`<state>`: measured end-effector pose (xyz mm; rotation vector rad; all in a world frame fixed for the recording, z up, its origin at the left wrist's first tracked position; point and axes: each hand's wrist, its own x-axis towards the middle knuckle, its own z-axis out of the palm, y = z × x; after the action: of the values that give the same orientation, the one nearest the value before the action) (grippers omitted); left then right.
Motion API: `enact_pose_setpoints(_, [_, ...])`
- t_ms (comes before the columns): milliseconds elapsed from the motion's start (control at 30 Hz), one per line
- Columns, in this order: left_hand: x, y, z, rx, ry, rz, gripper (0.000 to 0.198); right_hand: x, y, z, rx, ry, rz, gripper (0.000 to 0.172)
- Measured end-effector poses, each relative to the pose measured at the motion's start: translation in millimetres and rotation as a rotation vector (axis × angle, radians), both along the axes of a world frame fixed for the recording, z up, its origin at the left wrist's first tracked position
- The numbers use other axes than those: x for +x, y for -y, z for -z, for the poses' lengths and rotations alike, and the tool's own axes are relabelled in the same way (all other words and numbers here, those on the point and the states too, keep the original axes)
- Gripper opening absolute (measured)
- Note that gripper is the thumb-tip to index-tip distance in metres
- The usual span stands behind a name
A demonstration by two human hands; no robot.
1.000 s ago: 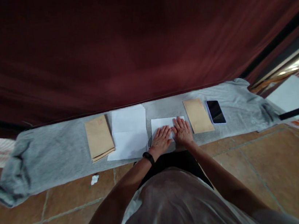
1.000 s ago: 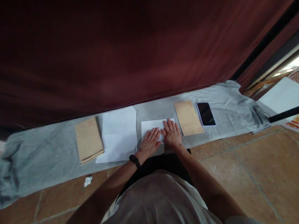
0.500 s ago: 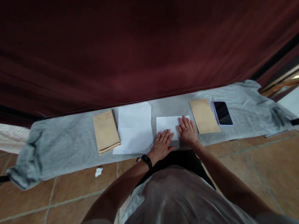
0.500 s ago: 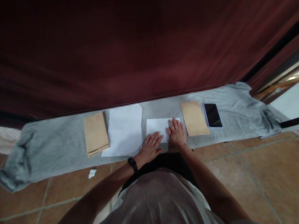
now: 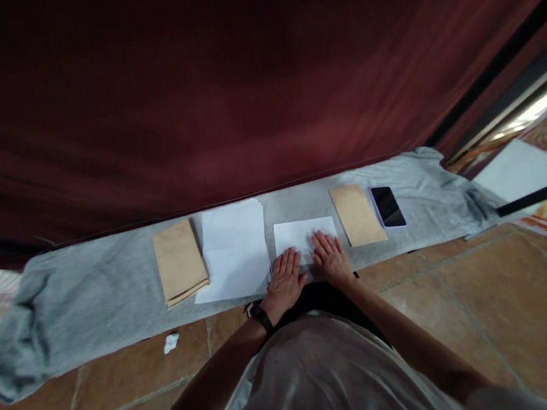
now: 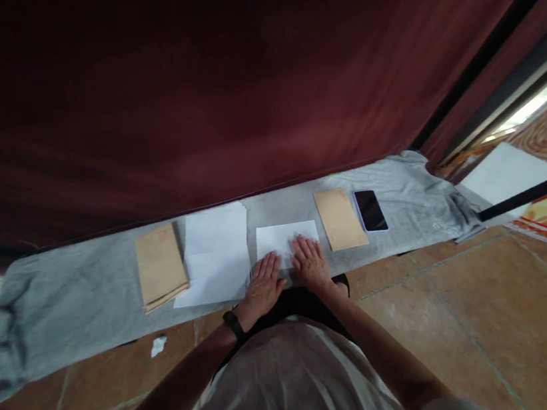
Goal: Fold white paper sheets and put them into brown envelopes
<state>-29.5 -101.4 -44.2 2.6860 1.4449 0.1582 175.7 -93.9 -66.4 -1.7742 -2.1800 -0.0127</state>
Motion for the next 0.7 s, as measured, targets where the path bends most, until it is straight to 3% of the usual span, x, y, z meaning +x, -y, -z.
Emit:
enact_pose_setpoints(167, [4, 4, -2.7, -0.001, 0.014, -0.063, 0.062, 12, 26, 3.5, -0.031, 0.002, -0.010, 0.059])
enact_pose_setpoints(400, [7, 11, -2.9, 0.006, 0.016, -0.199, 0.063, 23, 37, 3.5, -0.032, -0.003, 0.027, 0.064])
enact_pose_setpoints(533, [29, -5, -5.5, 0.012, 0.038, -0.129, 0.061, 21, 38, 3.6, -0.037, -0.007, 0.041, 0.062])
enact_pose_setpoints(700, [64, -41, -3.0, 0.018, 0.069, -0.046, 0.060, 19, 36, 1.4, -0.044, 0.003, 0.058, 0.061])
